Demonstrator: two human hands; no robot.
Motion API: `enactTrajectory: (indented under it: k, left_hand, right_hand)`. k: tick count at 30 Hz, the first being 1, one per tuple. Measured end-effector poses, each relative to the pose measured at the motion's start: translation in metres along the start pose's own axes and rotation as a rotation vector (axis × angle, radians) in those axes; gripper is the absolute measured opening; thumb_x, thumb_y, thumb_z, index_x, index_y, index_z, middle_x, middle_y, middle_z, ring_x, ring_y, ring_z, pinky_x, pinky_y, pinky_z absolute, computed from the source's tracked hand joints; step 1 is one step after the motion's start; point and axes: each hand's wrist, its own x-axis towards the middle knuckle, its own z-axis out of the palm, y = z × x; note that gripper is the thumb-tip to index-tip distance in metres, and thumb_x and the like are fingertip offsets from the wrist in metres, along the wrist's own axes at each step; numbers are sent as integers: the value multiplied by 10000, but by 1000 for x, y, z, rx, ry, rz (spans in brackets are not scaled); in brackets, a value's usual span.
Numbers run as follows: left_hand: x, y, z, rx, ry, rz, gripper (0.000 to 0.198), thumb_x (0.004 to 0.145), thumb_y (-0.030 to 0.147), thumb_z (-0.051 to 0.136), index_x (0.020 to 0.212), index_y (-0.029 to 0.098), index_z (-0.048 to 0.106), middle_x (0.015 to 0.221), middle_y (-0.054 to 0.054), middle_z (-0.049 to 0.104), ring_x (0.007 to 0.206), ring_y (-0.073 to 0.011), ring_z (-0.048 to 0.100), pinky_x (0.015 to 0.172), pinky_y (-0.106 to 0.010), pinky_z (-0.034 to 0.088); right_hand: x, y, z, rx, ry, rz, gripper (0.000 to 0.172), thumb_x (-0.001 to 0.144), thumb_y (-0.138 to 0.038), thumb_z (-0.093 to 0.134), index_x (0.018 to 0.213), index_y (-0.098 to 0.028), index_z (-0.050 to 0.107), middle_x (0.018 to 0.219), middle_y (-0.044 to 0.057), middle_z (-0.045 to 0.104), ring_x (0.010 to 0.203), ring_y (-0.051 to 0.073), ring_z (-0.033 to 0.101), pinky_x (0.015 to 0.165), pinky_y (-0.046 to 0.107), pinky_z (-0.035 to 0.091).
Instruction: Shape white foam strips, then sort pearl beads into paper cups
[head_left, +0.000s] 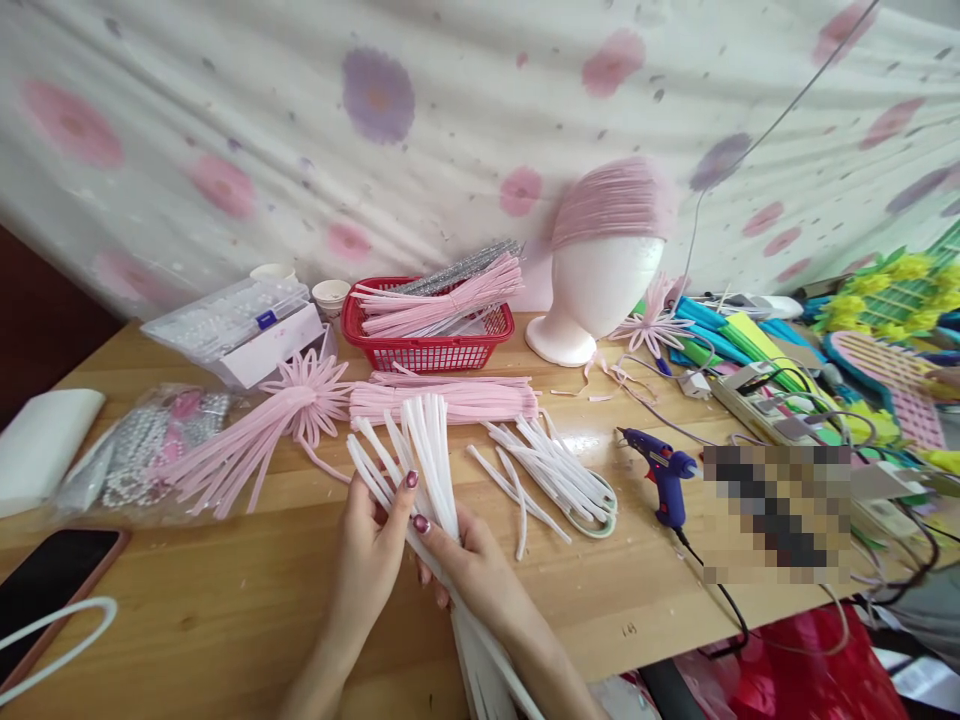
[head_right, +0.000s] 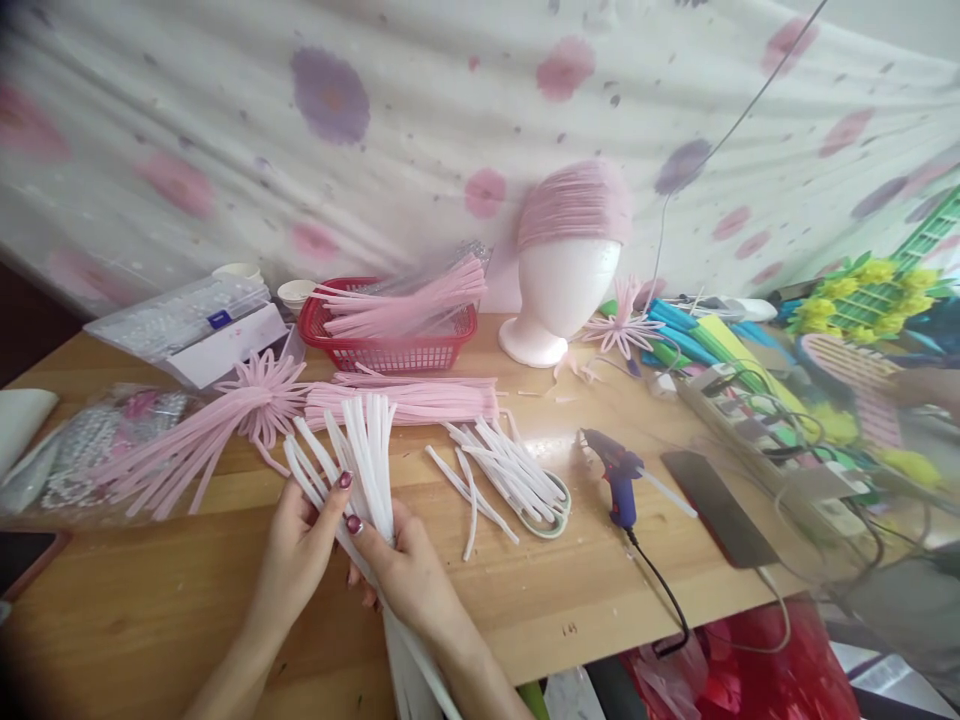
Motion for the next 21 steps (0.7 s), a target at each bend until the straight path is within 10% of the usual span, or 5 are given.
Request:
enactTrajectory:
  k: [4,9,13,21]
  left_hand:
    - [0,4,0,-116,-10,-7,450,761,590,699,980,218,572,746,0,660,591,-163,588,535,-255,467]
    - [-9,1,6,-252,-309,-302,515,680,596,770,949,171,660,859,-76,723,628,-192,629,479,-256,443]
    - [-12,0,13,-446,-180,-451,446,629,559,825,679,161,628,806,-67,732,669,-175,649,604,-259,516]
    - [6,4,-7,-574,-186,-535,484,542,431,918,577,165,514,389,124,349,342,-14,271,391,-155,365]
  right_hand:
    - [1,1,-2,-23,43,-34,416,849,-613,575,841,-205,501,554,-86,487,374,52,364,379,193,281]
    - [-2,6,0,-141,1,-64,307,914,-505,519,837,-207,526,588,-66,509,431,85,435,434,217,349]
    - [-18,-9,-15,-347,-65,-147,141,883,-319,611,857,-192,667,791,16,691,751,178,639,703,277,472]
    - [-37,-33,-138,-1019,868,-302,600,742,-500,695,1200,-128,585,1275,246,598,1278,453,454,1051,638,306]
